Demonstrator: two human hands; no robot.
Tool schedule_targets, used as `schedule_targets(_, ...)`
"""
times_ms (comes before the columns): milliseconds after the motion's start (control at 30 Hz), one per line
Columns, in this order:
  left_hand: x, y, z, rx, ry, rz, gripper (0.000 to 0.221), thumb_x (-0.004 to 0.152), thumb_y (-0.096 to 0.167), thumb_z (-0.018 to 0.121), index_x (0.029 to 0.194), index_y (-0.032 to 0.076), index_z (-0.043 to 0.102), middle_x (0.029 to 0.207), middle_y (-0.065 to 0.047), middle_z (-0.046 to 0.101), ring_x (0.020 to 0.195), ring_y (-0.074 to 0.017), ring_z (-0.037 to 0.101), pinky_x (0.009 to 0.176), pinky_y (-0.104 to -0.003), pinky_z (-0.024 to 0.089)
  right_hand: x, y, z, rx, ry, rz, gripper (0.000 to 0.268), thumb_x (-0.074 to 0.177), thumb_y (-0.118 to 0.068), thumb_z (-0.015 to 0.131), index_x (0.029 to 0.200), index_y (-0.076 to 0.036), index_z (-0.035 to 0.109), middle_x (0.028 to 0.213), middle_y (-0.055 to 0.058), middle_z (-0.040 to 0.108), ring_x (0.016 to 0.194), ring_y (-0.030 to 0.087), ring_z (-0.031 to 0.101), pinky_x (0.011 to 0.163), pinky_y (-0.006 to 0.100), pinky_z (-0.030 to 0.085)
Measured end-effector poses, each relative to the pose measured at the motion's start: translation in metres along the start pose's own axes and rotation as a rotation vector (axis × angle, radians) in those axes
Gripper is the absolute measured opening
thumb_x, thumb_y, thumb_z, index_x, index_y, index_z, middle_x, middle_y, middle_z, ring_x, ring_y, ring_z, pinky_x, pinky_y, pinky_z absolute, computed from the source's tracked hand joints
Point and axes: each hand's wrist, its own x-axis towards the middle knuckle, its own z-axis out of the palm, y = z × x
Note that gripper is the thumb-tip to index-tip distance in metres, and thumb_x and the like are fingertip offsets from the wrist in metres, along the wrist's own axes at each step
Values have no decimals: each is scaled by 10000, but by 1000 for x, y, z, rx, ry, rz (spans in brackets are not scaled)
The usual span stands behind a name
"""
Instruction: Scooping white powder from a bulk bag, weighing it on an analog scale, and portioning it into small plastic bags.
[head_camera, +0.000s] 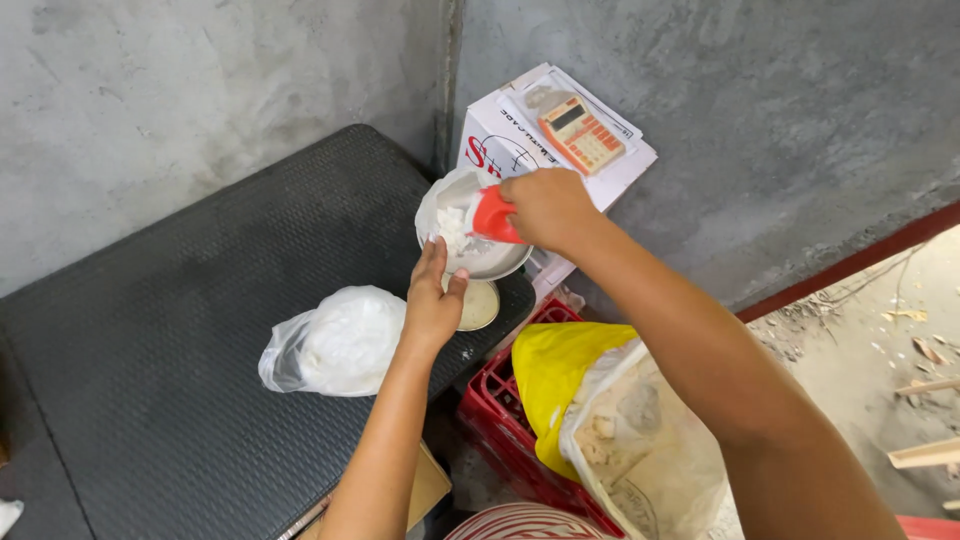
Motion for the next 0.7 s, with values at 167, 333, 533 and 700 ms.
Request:
schedule_targets(167, -4, 20, -12, -193, -27, -131, 556, 1003, 148, 594, 1520, 12, 445, 1613, -269, 370, 1527, -352, 340, 1224, -381, 277, 46, -26, 28, -193, -182, -99, 111, 772, -130, 688, 831, -114, 781, 814, 152, 744, 785, 344, 731, 653, 471, 566)
schedule_targets(333, -4, 34, -25, -346, -38, -221, 533, 1006, 126, 570, 1524, 60, 459, 1636, -212, 366, 1531, -300, 337, 1211, -355, 287, 61, -53, 22, -332, -243, -178, 120, 800, -123, 667, 769, -114, 783, 785, 127, 757, 765, 293, 747, 639, 428, 558)
schedule_targets(533, -4, 37, -27, -429, -79, -267, 531, 1004, 124, 568, 1522, 78, 464, 1644, -188, 366, 1530, -279, 338, 1208, -345, 304, 54, -43, 6, -386, -229, -183, 125, 793, -145, 666, 774, -128, 788, 767, 114, 751, 761, 294, 743, 603, 420, 558)
schedule_targets(700, -7, 41, -35, -419, -52, -256, 574, 1002, 133, 595, 1546, 80, 422, 1652, -192, 350, 1540, -285, 325, 1219, -348, 288, 16, -16, -15, -142, -64, -17, 112, 780, -160, 719, 872, -108, 756, 776, 158, 730, 764, 352, 719, 652, 486, 545)
